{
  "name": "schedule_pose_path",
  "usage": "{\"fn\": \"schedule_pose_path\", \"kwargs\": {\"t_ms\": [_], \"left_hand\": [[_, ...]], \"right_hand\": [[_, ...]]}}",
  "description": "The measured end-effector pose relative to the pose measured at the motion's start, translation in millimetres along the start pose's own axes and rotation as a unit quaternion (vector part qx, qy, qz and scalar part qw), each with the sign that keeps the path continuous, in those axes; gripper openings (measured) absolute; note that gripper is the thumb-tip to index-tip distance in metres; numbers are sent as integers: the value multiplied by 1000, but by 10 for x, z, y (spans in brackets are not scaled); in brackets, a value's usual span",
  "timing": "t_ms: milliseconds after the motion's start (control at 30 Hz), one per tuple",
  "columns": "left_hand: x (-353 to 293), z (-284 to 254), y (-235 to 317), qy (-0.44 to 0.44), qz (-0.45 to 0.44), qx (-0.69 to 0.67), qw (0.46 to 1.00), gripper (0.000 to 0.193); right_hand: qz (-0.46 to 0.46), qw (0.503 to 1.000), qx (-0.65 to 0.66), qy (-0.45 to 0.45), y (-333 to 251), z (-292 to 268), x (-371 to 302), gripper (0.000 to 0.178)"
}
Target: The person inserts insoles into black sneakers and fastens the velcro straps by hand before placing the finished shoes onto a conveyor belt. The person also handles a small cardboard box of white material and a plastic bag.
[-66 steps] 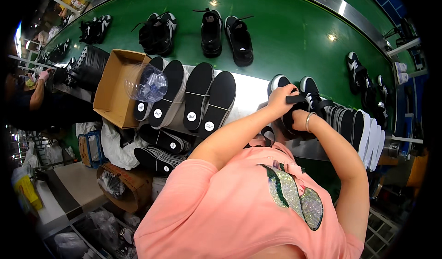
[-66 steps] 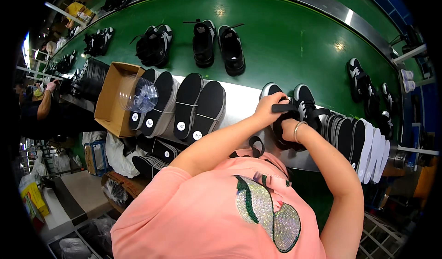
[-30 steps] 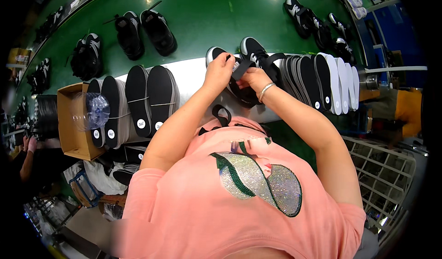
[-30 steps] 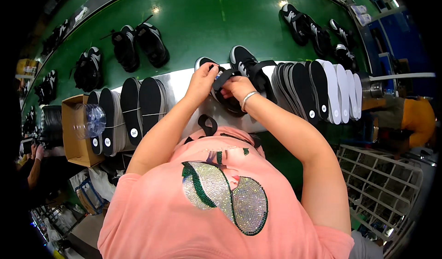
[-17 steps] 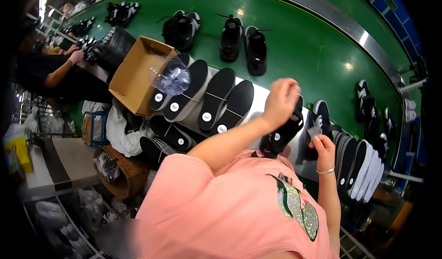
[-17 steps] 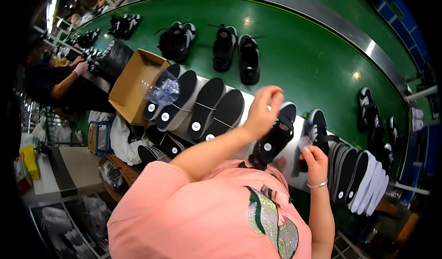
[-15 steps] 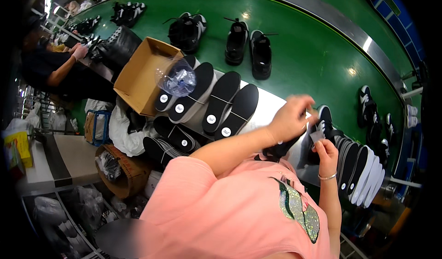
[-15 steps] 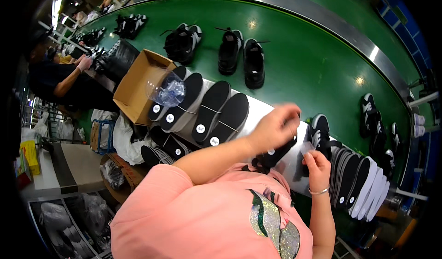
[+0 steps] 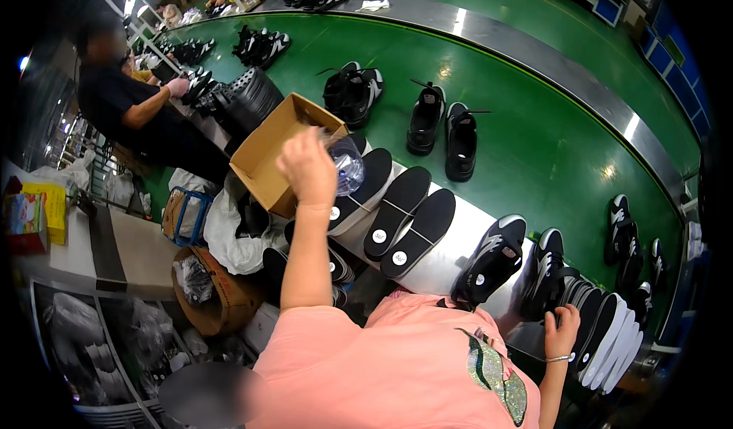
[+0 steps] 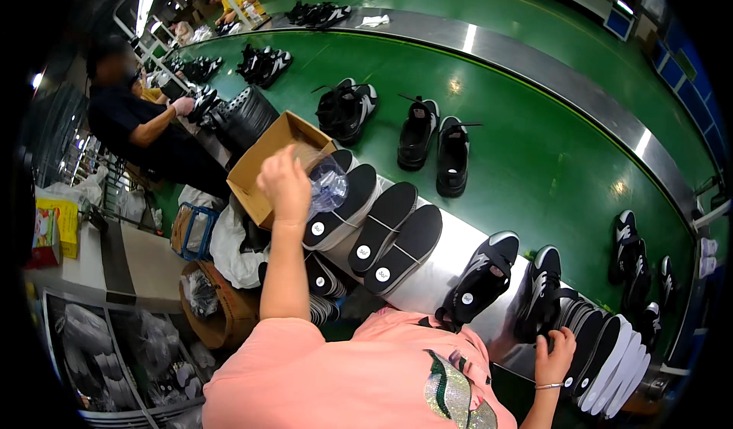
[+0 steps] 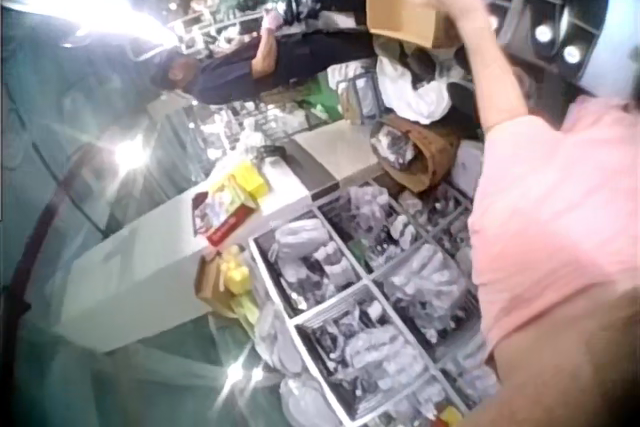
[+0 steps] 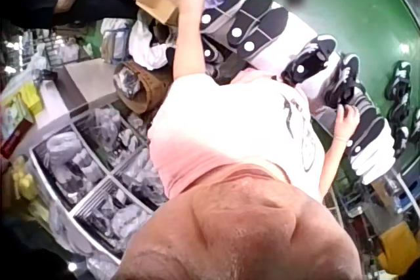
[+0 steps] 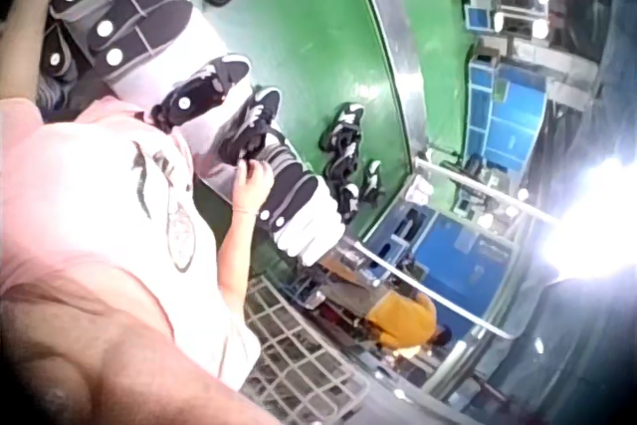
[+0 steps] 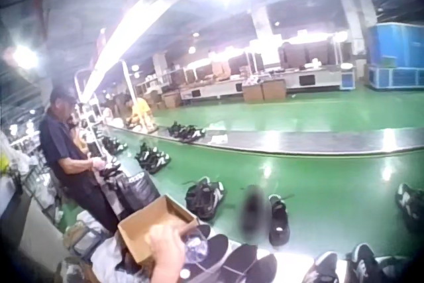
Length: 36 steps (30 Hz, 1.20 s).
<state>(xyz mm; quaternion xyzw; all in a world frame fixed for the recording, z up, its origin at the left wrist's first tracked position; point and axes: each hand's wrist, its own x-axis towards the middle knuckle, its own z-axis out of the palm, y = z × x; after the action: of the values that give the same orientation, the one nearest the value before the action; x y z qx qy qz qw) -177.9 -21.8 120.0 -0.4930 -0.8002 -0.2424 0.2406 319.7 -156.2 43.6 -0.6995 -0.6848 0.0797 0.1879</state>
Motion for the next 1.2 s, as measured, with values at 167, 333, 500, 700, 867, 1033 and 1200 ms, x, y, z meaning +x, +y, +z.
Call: {"fn": "schedule_pose_path", "kwargs": {"t_ms": [167,333,500,700,867,1033,1200], "left_hand": [[-274,-111,780,3,120,-349,930,20],[-1497,-197,1613,-351,404,-465,705,34],[-1948,-4,1895,-432,522,-286,678,29],[-1813,-29,1806,-397,493,-331,700,20],[-1786,-160,2227,-399,432,-431,684,36],[-2094,26,2960,-369,469,-381,706,89],[-2248,260,3171,-343,493,-461,654,37]], "right_hand": [[103,992,28,-70,111,272,-203,24],[105,985,-57,-126,-300,239,42,21],[105,983,30,-149,-224,46,15,36],[132,980,12,149,713,-486,-9,28],[318,938,-135,27,1593,-482,-227,39],[371,913,-169,-12,1431,-574,-100,43],[339,932,31,128,1193,-875,-116,30]]}}
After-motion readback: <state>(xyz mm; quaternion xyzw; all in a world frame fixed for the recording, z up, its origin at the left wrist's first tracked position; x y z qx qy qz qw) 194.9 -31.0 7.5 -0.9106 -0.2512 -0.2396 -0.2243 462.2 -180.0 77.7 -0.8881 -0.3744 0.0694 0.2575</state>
